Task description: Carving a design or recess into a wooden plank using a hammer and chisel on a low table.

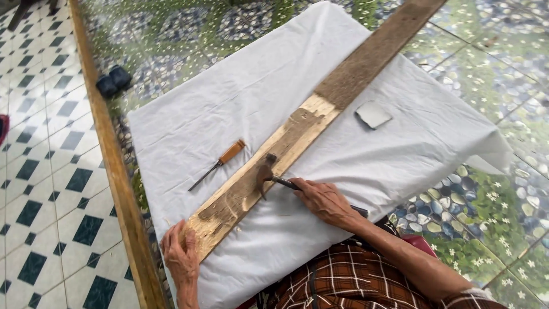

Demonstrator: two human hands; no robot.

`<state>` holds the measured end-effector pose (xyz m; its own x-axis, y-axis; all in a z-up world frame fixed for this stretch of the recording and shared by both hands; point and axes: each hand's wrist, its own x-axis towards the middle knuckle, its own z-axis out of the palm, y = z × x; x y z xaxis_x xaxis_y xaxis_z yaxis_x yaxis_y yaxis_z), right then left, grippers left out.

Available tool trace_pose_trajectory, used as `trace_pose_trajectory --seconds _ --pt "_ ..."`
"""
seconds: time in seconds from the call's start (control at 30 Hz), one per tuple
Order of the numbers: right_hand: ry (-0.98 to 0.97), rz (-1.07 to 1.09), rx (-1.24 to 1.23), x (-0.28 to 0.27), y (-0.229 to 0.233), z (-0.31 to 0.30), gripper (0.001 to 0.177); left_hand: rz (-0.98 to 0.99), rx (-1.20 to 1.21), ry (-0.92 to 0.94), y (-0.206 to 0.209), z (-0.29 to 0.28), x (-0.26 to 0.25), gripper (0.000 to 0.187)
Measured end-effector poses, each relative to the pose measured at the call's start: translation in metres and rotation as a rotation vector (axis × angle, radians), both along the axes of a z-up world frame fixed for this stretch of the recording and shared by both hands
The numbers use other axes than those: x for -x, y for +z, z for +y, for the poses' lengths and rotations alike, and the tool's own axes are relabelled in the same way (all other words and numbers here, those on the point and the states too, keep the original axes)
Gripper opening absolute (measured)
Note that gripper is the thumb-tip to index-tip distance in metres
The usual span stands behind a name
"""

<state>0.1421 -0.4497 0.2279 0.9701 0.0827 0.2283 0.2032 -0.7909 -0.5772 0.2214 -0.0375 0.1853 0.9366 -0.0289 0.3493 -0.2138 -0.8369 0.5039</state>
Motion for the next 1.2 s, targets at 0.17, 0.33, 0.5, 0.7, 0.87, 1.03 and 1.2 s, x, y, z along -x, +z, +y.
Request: trace_pose_trajectory --seconds 0.17,0.33,0.5,0.7,0.87,1.03,1.2 --pt "0.003 -0.008 0.005 0.001 -0.006 -0.003 0.034 -0.015 -0.036 0.024 -0.014 0.006 -0.007 0.064" --pt "-0.026 0.021 0.013 0.001 -0.010 -0.001 0.032 -0.161 -0.103 -0.018 -0.018 0.010 -0.007 0.052" --pt "-0.032 0.018 -0.010 -0.002 -0.013 -0.002 0.021 -0.132 -0.063 -0.039 -0.016 0.012 -0.005 0.055" --pt "-0.018 0.004 -0.034 -0.002 -0.011 -0.003 0.020 -0.204 -0.026 -0.029 0.002 -0.002 0.004 0.044" --pt "-0.014 0.014 -0.010 -0.002 -0.012 -0.003 0.017 -0.092 0.083 0.033 -0.007 0.008 -0.006 0.044" --pt "-0.007 0.004 0.012 0.000 -0.009 -0.002 0.017 0.006 0.171 0.066 0.003 0.007 -0.003 0.038" --pt "-0.020 -0.022 0.011 -0.002 -0.015 -0.002 0.016 0.068 0.232 0.126 0.004 0.006 -0.003 0.032"
